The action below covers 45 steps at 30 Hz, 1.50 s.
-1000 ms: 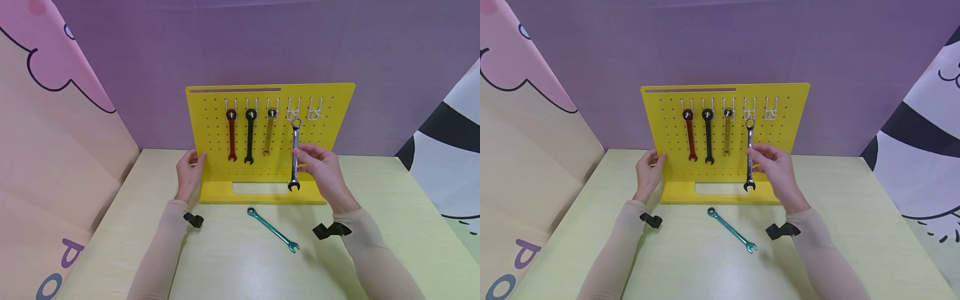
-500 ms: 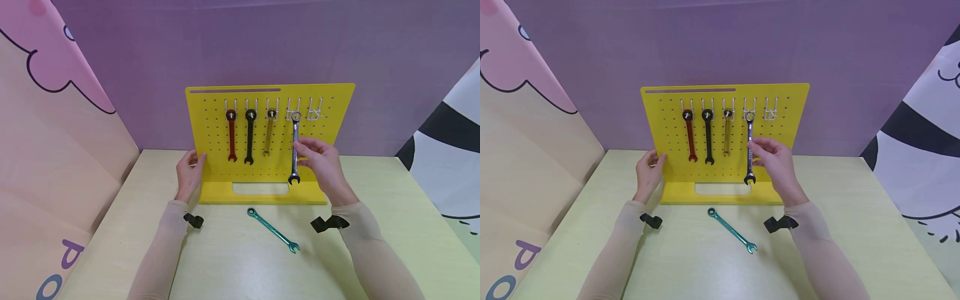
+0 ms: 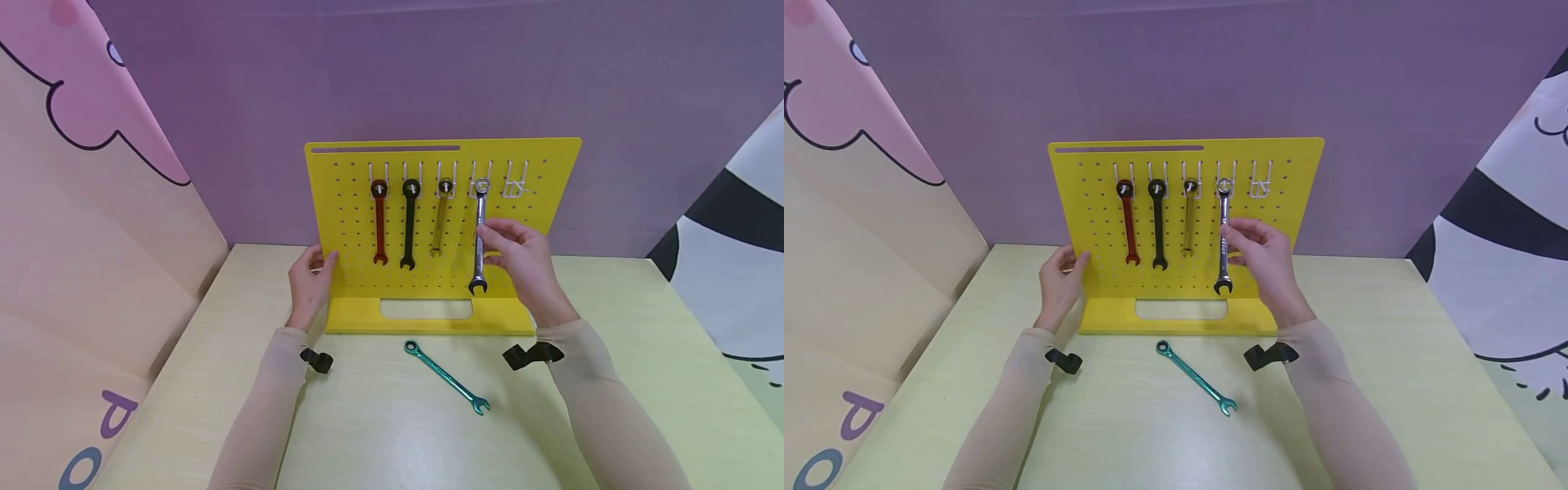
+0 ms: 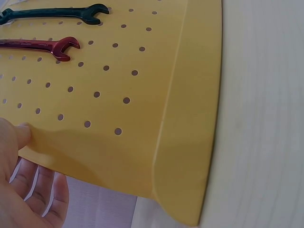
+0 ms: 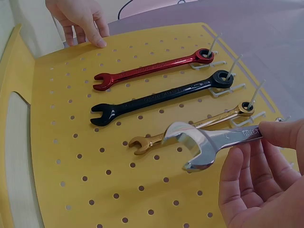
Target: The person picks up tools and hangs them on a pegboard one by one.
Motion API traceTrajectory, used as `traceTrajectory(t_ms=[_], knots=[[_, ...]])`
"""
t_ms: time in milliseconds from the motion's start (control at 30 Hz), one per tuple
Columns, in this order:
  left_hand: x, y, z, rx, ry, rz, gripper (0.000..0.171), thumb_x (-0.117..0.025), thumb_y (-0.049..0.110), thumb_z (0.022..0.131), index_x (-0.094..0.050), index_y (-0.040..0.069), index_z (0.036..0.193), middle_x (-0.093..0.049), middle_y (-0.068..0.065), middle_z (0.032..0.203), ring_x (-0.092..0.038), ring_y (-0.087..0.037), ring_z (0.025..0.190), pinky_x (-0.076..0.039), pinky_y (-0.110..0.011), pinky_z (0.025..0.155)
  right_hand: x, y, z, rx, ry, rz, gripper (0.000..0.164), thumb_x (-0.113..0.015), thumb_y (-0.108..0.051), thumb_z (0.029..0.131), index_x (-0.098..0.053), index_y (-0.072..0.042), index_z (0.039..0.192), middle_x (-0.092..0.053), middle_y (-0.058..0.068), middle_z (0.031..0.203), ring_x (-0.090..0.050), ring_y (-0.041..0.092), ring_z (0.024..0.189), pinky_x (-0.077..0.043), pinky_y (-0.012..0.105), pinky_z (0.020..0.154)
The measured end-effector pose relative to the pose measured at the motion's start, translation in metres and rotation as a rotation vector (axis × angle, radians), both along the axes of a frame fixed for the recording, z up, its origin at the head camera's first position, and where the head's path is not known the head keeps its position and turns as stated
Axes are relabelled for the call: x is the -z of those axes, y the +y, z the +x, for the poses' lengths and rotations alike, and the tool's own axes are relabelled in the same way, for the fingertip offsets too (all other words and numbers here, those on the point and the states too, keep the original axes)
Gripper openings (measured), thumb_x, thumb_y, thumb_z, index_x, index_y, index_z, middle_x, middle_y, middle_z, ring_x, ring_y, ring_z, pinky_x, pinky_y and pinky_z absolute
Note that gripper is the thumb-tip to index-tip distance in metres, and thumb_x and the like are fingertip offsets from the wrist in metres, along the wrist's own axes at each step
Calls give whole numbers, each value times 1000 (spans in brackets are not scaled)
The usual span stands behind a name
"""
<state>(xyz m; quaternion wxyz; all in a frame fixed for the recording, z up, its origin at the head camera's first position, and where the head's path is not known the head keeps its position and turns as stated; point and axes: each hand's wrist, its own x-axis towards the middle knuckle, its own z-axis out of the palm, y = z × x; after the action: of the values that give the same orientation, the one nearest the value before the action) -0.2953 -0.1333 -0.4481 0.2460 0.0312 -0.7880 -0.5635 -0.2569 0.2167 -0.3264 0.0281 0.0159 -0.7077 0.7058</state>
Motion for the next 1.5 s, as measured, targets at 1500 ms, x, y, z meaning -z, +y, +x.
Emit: traceTrajectory(t_ms=[1500], knots=[[-1, -1, 0, 7, -13, 13, 28, -73, 23, 103, -73, 6, 124, -73, -17, 109, -69, -31, 104, -58, -43, 91, 51, -17, -39, 349, 309, 288, 29, -76, -24, 101, -76, -1, 119, -76, -2, 103, -60, 5, 83, -51, 13, 70]])
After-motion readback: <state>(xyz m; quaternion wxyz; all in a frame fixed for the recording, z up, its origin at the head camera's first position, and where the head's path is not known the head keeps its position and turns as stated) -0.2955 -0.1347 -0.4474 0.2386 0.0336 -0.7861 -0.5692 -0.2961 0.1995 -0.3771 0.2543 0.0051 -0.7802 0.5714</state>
